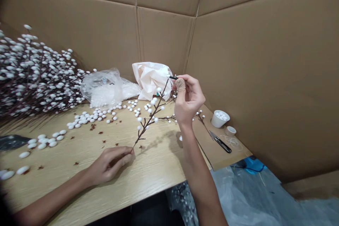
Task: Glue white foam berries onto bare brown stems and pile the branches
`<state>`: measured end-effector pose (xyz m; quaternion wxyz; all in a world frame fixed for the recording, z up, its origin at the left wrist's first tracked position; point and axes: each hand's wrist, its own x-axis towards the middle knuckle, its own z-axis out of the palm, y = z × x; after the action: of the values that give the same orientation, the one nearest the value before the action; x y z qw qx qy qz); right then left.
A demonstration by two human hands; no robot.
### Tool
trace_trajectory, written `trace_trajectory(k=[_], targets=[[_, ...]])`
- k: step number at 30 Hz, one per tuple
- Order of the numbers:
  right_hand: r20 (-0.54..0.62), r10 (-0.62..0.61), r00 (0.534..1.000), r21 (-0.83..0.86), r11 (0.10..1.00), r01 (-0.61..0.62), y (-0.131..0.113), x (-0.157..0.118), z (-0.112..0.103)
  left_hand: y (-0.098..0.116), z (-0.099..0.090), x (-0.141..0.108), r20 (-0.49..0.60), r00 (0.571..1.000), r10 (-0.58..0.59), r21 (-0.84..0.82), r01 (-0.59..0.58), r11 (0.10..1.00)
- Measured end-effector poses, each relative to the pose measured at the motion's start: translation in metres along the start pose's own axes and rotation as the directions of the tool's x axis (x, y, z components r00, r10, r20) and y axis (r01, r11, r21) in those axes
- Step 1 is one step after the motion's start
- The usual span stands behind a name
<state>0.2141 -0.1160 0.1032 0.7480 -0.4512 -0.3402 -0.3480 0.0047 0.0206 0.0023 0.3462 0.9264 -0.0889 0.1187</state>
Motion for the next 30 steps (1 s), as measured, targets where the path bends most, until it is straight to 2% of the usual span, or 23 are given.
trace_trajectory(k=[13, 21, 30], targets=[[-0.002, -0.017, 1.0, 0.001, 1.0, 0.017, 0.0004, 0.0005, -0.0012, 0.0018, -0.0006, 0.0014, 0.006, 1.0, 0.001, 0.001, -0.001, 1.0], [0.0, -0.029, 1.0, -0.018, 0.999, 0.029, 0.0013, 0.0006, -0.0013, 0.0012, -0.0001, 0.0008, -0.03, 0.999, 0.031, 0.011, -0.031, 0.999], [-0.092, 0.008, 0.996, 0.118, 0.993, 0.003, 0.006, 0.0036, -0.0007, 0.0014, -0.0008, 0.0006, -0.008, 1.0, 0.012, 0.022, -0.012, 1.0]])
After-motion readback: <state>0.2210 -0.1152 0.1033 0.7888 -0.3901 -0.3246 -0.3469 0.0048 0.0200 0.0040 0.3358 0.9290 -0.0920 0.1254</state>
